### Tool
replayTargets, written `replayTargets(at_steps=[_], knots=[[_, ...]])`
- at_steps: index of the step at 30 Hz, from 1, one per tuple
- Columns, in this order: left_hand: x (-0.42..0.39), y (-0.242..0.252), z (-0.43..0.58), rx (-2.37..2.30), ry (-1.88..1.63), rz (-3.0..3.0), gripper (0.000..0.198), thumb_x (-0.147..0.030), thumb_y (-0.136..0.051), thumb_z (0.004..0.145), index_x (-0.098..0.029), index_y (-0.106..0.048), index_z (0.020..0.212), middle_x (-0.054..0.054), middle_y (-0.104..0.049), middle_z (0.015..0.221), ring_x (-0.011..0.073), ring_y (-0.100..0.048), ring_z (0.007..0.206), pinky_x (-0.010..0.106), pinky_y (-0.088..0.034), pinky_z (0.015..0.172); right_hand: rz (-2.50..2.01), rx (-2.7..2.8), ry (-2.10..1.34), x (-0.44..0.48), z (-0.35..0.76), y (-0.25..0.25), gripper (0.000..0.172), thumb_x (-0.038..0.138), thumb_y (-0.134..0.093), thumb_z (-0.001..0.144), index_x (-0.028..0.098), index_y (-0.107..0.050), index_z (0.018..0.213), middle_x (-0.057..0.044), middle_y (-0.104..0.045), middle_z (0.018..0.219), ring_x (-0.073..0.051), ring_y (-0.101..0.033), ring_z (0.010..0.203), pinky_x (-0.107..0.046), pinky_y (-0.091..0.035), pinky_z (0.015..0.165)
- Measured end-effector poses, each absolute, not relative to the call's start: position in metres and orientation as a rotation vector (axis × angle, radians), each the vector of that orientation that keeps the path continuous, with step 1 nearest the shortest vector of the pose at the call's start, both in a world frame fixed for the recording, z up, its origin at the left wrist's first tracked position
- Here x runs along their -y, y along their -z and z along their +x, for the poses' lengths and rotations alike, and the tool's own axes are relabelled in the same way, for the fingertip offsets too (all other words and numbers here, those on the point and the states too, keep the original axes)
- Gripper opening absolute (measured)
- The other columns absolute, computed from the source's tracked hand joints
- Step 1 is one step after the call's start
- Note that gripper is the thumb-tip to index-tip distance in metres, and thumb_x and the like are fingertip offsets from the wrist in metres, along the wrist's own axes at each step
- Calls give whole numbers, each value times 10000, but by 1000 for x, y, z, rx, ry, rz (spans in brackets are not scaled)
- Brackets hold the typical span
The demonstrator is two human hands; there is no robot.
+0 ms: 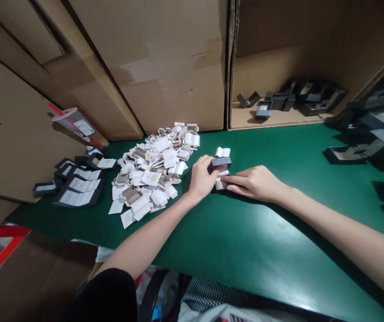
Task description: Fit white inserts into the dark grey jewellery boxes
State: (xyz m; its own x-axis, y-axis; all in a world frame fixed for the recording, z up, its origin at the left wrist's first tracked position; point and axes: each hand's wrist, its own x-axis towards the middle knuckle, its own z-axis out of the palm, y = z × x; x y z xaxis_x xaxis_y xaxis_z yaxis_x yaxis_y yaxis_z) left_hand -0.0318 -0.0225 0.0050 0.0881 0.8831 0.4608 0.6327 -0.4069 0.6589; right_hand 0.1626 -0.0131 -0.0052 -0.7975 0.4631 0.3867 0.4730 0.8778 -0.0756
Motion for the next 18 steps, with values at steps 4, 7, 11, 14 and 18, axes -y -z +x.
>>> replayTargets(at_steps=[4,7,11,14,18], knots=[[23,-4,-32,-1510,-1229,2097,126,-51,-574,765,-168,-575,720,1,-540,732,149,-522,707,260,-401,639,-692,2680,-43,15,162,4,453,482,-360,957,184,-659,1121,-52,-689,686,-118,-556,529,-258,-218,513],[22,-4,-32,-1508,-1220,2107,112,-69,-579,777,-170,-581,729,6,-556,744,157,-531,723,266,-410,653,-754,2690,-76,16,161,3,449,495,-395,935,176,-669,1093,-33,-641,582,-109,-488,454,-254,-193,498],[22,-3,-32,-1514,-1210,2119,107,-63,-593,770,-164,-590,735,9,-574,746,161,-533,729,273,-411,669,-800,2676,-121,17,159,3,419,478,-406,930,182,-672,1063,-27,-631,573,-102,-464,447,-252,-181,498],[21,-4,-32,-1525,-1197,2115,96,-68,-598,774,-163,-608,760,13,-601,760,166,-539,749,278,-413,683,-821,2679,-117,17,159,4,417,483,-410,926,184,-668,1060,-28,-633,576,-103,-464,453,-252,-174,501],[22,-8,-33,-1510,-1126,2098,69,-105,-608,777,-168,-624,797,22,-636,809,175,-557,792,279,-428,707,-841,2684,-74,17,159,5,404,482,-422,925,192,-663,1072,-33,-650,603,-106,-476,466,-252,-171,507]])
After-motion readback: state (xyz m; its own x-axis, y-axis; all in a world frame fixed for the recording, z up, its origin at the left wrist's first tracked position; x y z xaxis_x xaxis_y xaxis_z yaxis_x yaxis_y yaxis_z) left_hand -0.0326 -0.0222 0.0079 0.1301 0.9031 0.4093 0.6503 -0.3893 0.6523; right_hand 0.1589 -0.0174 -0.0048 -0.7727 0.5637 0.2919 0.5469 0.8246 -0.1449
